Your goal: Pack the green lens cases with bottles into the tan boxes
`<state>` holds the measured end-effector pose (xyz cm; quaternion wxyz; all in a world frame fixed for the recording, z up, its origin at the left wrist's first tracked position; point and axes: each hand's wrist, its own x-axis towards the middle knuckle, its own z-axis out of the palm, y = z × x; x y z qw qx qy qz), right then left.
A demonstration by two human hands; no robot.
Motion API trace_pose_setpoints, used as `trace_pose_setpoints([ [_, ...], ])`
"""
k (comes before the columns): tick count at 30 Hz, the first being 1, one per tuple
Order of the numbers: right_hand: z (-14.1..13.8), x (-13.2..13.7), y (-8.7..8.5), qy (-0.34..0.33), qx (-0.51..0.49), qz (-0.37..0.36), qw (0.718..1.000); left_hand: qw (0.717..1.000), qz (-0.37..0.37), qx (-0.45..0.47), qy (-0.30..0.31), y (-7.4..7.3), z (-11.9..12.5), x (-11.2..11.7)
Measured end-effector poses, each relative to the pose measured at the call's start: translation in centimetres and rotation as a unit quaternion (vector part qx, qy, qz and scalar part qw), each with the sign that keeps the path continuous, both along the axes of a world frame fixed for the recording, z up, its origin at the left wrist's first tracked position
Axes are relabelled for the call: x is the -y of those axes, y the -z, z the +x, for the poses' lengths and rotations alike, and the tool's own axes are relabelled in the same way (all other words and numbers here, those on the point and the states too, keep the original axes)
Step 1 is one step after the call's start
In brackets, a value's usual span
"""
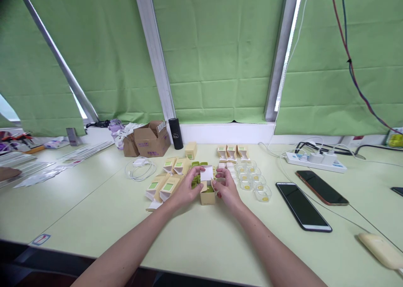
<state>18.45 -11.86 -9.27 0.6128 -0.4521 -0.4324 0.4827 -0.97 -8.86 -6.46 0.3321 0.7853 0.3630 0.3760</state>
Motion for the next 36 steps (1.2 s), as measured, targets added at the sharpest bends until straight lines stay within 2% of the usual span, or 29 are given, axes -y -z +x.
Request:
trace_pose_setpoints([
  [11,-0.39,0.30,-0.45,-0.002,0.035,-0.016,0.999,1.000,0.007,0.005,-0.003,0.20,0.09,0.00],
  [19,-0.46,0.40,-0.41,-0.013,0.050,-0.022,0.998,0.999,0.027,0.008,-0.022,-0.52,0.30,0.45],
  [29,-0.44,0.35,-0.42,-0.025,0.065,-0.023,0.997,0.999,0.001,0.036,-0.028,-0.73,0.55,0.67],
  [36,-0.43,0.31,-0.49,-0.025,0.064,-0.023,0.997,0.999,0.009,0.035,-0.006,-0.77,0.45,0.66],
])
